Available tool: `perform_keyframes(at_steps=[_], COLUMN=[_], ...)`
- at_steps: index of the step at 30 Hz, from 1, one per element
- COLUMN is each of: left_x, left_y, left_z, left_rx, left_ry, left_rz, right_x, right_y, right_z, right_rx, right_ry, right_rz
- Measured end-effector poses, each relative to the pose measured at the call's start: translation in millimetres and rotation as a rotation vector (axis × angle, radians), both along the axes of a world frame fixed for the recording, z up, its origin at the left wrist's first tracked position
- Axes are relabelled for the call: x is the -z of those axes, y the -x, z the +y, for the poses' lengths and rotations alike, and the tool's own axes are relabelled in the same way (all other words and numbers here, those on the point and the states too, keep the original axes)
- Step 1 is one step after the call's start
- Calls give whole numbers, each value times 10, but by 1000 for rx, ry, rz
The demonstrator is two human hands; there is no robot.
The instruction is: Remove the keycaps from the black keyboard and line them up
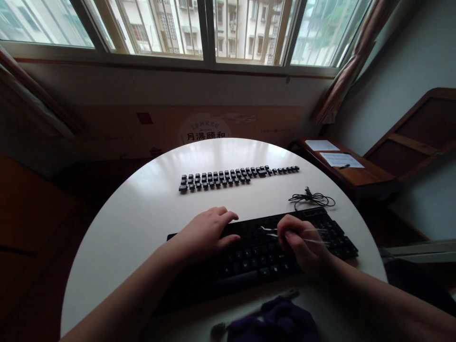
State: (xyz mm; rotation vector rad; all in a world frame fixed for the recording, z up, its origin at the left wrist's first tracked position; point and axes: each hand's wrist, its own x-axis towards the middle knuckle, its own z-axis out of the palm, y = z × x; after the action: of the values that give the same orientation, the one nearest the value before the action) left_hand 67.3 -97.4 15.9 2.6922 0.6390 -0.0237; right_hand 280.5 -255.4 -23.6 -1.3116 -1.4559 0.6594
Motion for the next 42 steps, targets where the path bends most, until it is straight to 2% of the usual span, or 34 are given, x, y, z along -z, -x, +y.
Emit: perform_keyframes(at_steps=[6,11,15,18,21,23,25,27,33,39,42], left_x=[-221,-233,-213,-225,-262,-294,-327,-355,-385,-336,-275], left_y=[-10,-56,-35,-9,-6,-14,-21,-21,-2,2,-7], left_z=[-252,-366,-342,-320,-355,-406,-458,-494,-495,-482,-449], left_rx=[106,127,78,27,58,115,164,190,205,198,116], left_ry=[33,82,123,142,135,158,210,264,294,303,215], left_rz=[-119,-116,-137,-144,-116,-94,-77,-66,-91,-130,-167], right_x=[-133,-117,-139,-203,-272,-296,-286,-243,-142,-268,-393], right_y=[80,120,88,26,-16,-13,14,50,98,166,133], right_z=[-64,-33,-57,-93,-103,-91,-74,-63,-66,3,83], right_rx=[-222,-290,-190,17,190,143,-1,-88,-100,-109,-99], right_ry=[-290,-462,-456,-461,-475,-506,-548,-577,-557,-579,-568], right_rz=[-328,-458,-490,-508,-637,-683,-679,-686,-698,-793,-803])
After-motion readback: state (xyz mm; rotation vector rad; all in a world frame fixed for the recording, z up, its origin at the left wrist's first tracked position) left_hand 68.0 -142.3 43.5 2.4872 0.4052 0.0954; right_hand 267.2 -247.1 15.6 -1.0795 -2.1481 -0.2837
